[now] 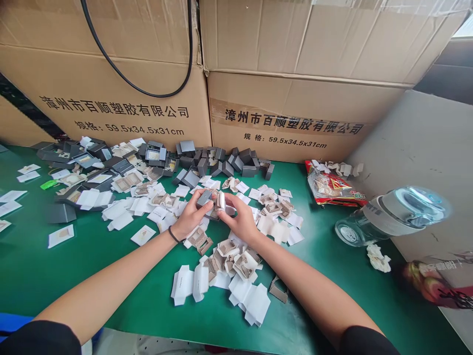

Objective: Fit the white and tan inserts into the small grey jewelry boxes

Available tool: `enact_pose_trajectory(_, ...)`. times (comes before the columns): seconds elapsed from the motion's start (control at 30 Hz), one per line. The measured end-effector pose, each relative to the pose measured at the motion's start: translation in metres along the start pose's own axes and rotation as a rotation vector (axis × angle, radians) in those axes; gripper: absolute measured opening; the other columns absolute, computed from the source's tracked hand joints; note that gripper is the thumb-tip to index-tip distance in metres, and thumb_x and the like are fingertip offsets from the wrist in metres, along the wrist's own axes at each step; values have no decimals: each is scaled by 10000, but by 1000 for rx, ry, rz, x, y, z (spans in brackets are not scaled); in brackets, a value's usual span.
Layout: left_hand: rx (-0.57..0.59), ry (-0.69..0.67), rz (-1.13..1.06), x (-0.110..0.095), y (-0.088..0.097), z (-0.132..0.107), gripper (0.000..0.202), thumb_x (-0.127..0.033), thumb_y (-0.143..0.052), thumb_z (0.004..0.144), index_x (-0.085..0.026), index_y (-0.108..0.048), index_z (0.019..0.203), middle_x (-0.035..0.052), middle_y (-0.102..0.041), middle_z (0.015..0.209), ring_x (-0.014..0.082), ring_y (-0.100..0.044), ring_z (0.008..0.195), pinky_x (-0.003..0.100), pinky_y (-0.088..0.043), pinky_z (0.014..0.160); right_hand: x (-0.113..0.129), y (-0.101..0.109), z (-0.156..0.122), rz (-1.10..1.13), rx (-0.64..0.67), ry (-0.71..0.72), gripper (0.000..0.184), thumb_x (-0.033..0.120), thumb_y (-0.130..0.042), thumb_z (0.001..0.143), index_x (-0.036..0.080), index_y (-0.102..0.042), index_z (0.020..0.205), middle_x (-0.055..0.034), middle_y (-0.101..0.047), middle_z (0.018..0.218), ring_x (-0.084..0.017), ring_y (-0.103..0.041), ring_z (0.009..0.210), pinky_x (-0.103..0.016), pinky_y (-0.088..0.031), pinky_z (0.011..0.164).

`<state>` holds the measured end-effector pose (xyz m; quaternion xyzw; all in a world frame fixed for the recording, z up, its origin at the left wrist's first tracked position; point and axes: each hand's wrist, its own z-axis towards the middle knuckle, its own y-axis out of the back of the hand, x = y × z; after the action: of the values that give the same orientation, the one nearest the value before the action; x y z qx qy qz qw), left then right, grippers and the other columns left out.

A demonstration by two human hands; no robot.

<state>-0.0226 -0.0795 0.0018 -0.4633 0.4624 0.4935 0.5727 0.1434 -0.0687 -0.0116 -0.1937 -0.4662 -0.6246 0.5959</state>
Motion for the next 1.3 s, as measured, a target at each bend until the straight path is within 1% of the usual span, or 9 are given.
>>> enact_pose_trajectory(0.13, 21, -74, 56, -2, 0, -1, 348, -420, -638, 743, -193, -486, 957, 44, -537, 1006, 174, -528, 985, 288, -404, 889, -1, 1, -2, -37, 15, 30, 386, 318, -594, 810, 227, -511, 1176, -77, -613, 1140, -203, -610, 998, -385, -518, 881)
enact_pose_trajectory(0.33, 39, -56, 39, -1, -2, -2, 473, -548, -640, 682, -199, -435, 927, 26, -483, 931, 152, -505, 865, 264, -420, 797, -2, -2, -3, -25, 13, 36, 408, 351, -591, 817, 232, -490, 1193, -73, -613, 1146, -202, -608, 1023, -378, -502, 913)
enact_pose_trajectory(0.43, 43, -107, 100, 0, -2, -2, 498, -572, -607, 700, -198, -417, 969, 24, -451, 928, 147, -477, 863, 259, -403, 804, -1, -4, -3, -3, 28, 37, 419, 354, -581, 827, 232, -469, 1211, -75, -602, 1161, -200, -595, 1048, -373, -488, 930)
enact_pose_trajectory(0.57, 51, -137, 152, 2, -2, -2, 523, -613, -528, 737, -197, -390, 1021, 24, -433, 925, 139, -459, 834, 270, -393, 791, 1, -4, -2, -116, 68, 77, 383, 329, -582, 826, 220, -490, 1182, -79, -600, 1157, -205, -580, 1035, -365, -486, 893)
enact_pose_trajectory(0.73, 3, -142, 145, 8, -1, -1, 510, -637, -486, 749, -196, -384, 985, 12, -434, 865, 131, -444, 763, 262, -394, 697, -1, -2, -2, -200, 38, 81, 365, 322, -577, 825, 213, -496, 1164, -84, -606, 1110, -207, -576, 990, -363, -490, 856)
enact_pose_trajectory(0.97, 59, -178, 179, 7, 0, 0, 510, -659, -465, 743, -193, -389, 935, 4, -416, 840, 120, -418, 720, 258, -387, 679, -7, -4, -3, -205, 25, 59, 399, 376, -553, 845, 238, -460, 1208, -83, -604, 1103, -204, -602, 935, -372, -526, 820)
enact_pose_trajectory(1.03, 56, -183, 197, 5, -1, 0, 529, -672, -468, 730, -191, -393, 938, 3, -419, 835, 121, -416, 716, 262, -387, 687, -8, -4, -3, -256, 23, 85, 413, 393, -554, 844, 240, -456, 1215, -89, -606, 1097, -213, -606, 927, -378, -529, 805)
enact_pose_trajectory(1.17, 41, -183, 221, 4, -1, 0, 537, -678, -457, 732, -188, -409, 949, 11, -434, 850, 130, -429, 739, 265, -393, 702, -9, -3, -3, -350, 31, 181, 422, 392, -553, 845, 219, -457, 1218, -120, -599, 1104, -237, -584, 990, -382, -518, 814)
enact_pose_trajectory(1.3, 30, -178, 222, 4, -1, 0, 533, -677, -456, 734, -188, -419, 942, 8, -437, 833, 128, -434, 714, 263, -400, 675, -9, 1, 0, -347, 65, 220, 421, 391, -579, 828, 205, -472, 1190, -118, -608, 1070, -223, -588, 958, -360, -514, 799)
